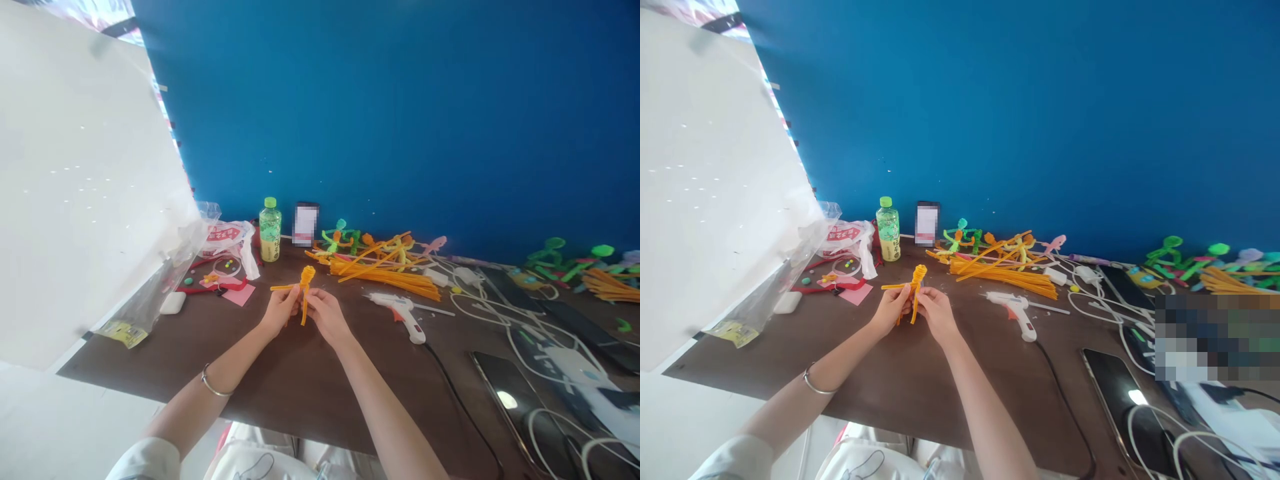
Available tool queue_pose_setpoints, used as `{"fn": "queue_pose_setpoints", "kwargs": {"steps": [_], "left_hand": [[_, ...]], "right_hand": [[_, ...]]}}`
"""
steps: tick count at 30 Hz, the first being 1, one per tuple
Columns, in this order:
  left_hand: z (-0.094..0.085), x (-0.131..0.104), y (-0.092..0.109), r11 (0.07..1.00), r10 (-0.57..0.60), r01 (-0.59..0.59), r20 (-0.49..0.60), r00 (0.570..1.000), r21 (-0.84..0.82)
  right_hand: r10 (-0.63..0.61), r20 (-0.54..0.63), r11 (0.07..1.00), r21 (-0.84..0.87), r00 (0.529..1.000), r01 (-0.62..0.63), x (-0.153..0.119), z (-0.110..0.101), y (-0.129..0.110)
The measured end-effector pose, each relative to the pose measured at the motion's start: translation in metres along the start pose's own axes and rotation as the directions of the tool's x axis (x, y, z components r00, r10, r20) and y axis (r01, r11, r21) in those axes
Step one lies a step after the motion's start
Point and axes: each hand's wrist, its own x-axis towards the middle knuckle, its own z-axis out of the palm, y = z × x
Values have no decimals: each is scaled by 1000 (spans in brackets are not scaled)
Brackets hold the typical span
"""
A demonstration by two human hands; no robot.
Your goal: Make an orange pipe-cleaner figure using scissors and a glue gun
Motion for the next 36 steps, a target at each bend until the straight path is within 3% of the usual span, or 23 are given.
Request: {"fn": "queue_pose_setpoints", "kwargs": {"steps": [7,16,19,24,30,36], "left_hand": [[-2,1,-4,996,33,-26,-76,997,81],[1,-5,0,990,30,-40,72,997,132],[2,-5,1,990,43,-55,96,994,130],[2,-3,-1,991,54,-49,-36,998,125],[3,-3,-2,995,-12,19,-67,998,94],[1,-3,0,984,78,-85,52,996,154]], "right_hand": [[-163,-87,986,-55,983,159,2,2,5],[-201,-6,923,-337,980,187,-1,3,4],[-199,-19,929,-322,980,182,-2,4,4],[-213,-85,949,-254,973,186,-2,6,7],[-127,-69,984,-138,990,117,-1,6,8],[-92,-80,989,-122,993,82,0,5,7]]}}
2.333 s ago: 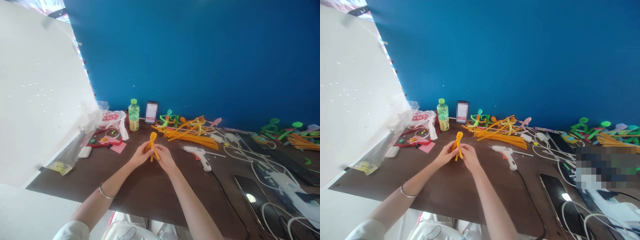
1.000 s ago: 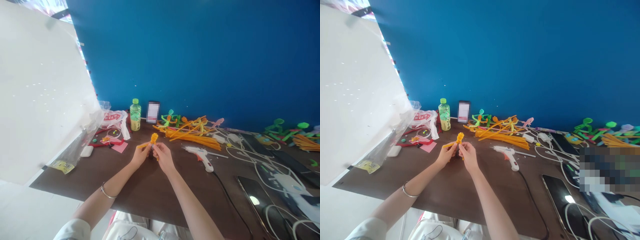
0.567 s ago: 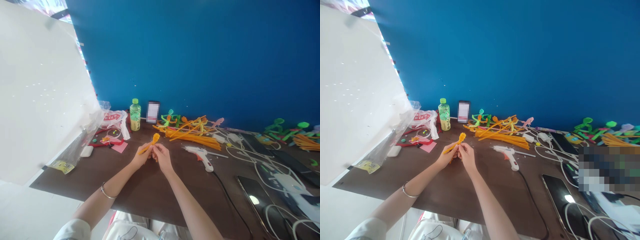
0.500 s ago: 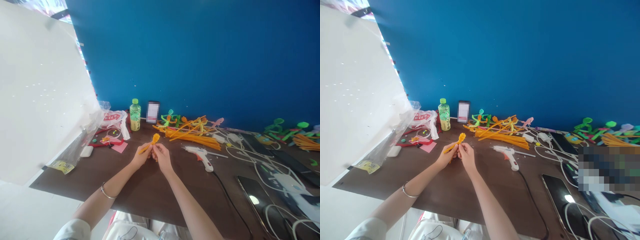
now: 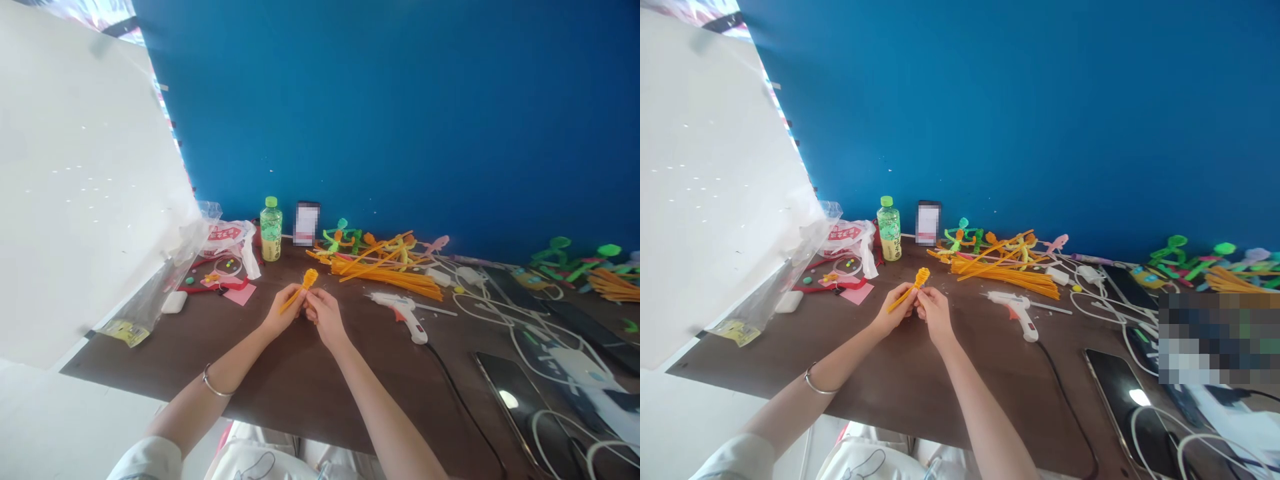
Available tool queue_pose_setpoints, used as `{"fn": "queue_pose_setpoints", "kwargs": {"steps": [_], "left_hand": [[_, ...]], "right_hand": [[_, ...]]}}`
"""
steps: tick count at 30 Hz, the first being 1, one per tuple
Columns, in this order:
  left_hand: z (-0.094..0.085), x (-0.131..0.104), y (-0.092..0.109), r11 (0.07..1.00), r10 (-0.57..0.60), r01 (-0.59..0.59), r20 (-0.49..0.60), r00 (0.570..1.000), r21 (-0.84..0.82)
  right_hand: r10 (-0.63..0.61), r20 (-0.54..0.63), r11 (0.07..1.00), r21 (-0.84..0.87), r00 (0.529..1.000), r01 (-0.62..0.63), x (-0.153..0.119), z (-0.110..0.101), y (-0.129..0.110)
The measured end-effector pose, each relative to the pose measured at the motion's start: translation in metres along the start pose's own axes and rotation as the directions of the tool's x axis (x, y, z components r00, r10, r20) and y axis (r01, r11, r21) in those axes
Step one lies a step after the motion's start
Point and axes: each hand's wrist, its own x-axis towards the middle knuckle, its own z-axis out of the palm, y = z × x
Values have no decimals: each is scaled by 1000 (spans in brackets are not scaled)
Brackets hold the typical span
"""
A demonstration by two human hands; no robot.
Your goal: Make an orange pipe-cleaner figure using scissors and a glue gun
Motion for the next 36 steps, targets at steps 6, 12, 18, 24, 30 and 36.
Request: {"fn": "queue_pose_setpoints", "kwargs": {"steps": [6,12,18,24,30,36], "left_hand": [[0,-2,4,1000,-11,10,-32,999,-29],[-2,-1,8,992,-64,53,-88,994,-115],[-12,5,11,978,-100,66,-168,981,-196],[-20,8,16,965,-113,62,-186,976,-256],[-15,8,15,953,-123,76,-145,982,-293],[-1,-1,10,976,-95,71,-109,989,-204]], "right_hand": [[3,2,1000,-25,1000,-3,-1,2,-2],[3,1,996,-85,1000,-3,-1,1,-4],[-53,-55,978,-205,997,41,2,-7,-9],[-323,-78,782,-584,943,219,12,-42,-32],[-333,-118,603,-789,936,115,0,-63,-63],[-44,148,875,-471,988,109,-20,-6,-16]]}}
